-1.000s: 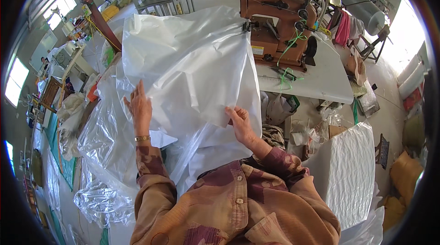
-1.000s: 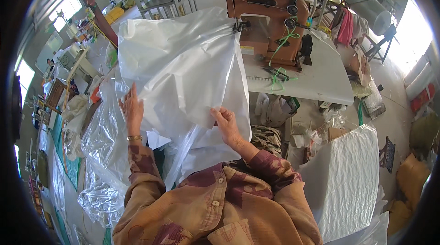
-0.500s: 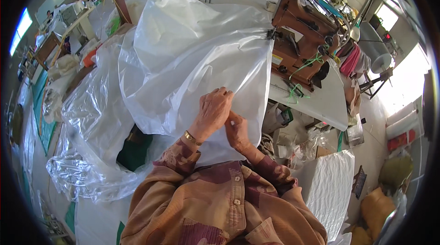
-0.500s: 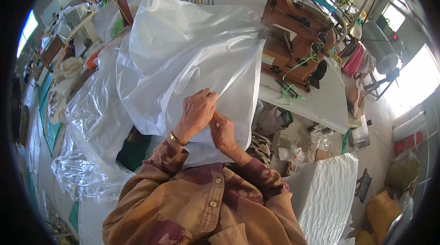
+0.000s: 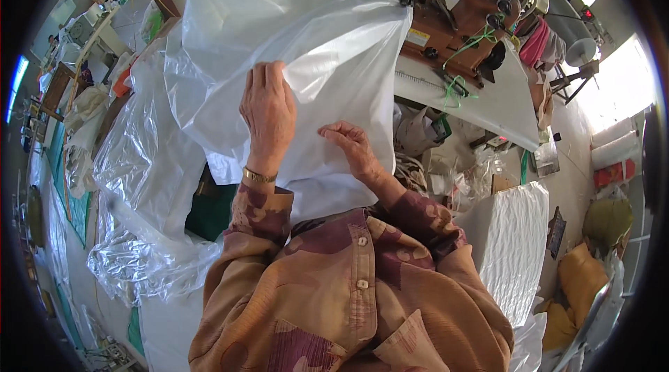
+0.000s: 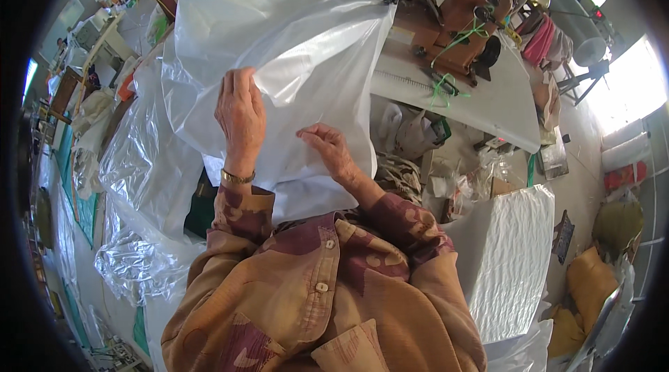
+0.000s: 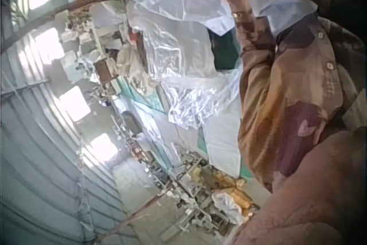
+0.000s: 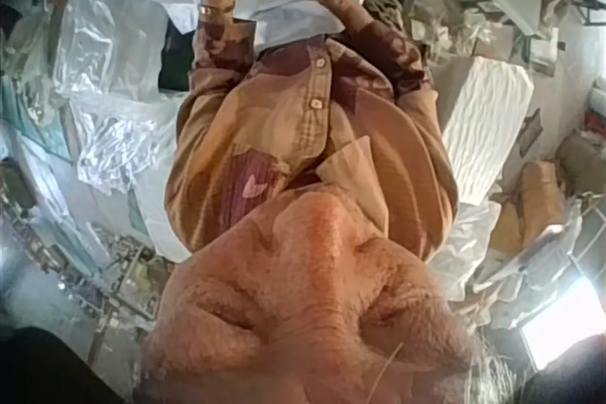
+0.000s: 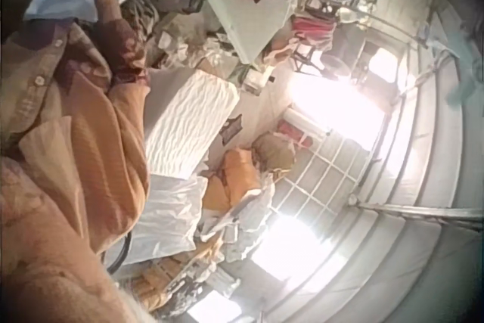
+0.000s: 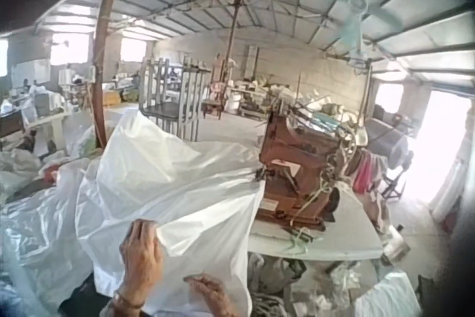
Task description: The person aligns the edges of a large white plastic sheet and sews it using a sewing machine. They repeatedly adjust the plastic, guide it through the machine, and pull the finished section away to continue the process.
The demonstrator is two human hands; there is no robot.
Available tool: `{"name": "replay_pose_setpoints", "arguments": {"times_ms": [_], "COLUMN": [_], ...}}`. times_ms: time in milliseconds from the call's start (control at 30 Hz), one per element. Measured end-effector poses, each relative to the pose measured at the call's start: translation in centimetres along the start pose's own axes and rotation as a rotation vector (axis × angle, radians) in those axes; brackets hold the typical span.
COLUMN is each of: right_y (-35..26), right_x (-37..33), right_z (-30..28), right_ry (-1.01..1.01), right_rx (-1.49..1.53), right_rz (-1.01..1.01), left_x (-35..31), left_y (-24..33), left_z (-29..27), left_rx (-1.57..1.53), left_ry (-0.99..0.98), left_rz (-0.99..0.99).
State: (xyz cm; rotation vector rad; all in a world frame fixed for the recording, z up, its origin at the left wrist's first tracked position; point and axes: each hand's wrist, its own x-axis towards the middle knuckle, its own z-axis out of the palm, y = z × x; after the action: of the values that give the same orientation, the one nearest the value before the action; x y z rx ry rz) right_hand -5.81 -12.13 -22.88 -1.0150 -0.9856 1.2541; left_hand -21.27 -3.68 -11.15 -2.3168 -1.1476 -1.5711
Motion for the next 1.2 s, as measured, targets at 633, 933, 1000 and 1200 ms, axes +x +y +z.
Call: {"name": "replay_pose_setpoints", "arguments": {"times_ms": [633, 933, 1000, 1200], "right_y": [-1.3, -4.8, -3.7, -3.2], "right_x": [1.3, -5.3, -5.9, -5.7], "right_z": [-1.8, -0.5, -1.3, -0.4], "right_ry": [0.231, -0.058, -0.129, -0.080], "right_rx": [0.063, 0.366, 0.319, 0.247], "right_rz": [0.088, -0.022, -0.026, -0.110], "left_x": [-1.1, -3.6, -4.4, -6.2], "left_y": [1.2, 2.1, 2.7, 2.7], "left_z": [-2.2, -0.9, -0.4, 1.5], "left_rx": [-0.800, -0.999, -1.011, -0.889], "left_ry": [-0.441, -0.552, -0.574, -0.658], "left_rz": [-0.420, -0.514, -0.533, -0.507]}}
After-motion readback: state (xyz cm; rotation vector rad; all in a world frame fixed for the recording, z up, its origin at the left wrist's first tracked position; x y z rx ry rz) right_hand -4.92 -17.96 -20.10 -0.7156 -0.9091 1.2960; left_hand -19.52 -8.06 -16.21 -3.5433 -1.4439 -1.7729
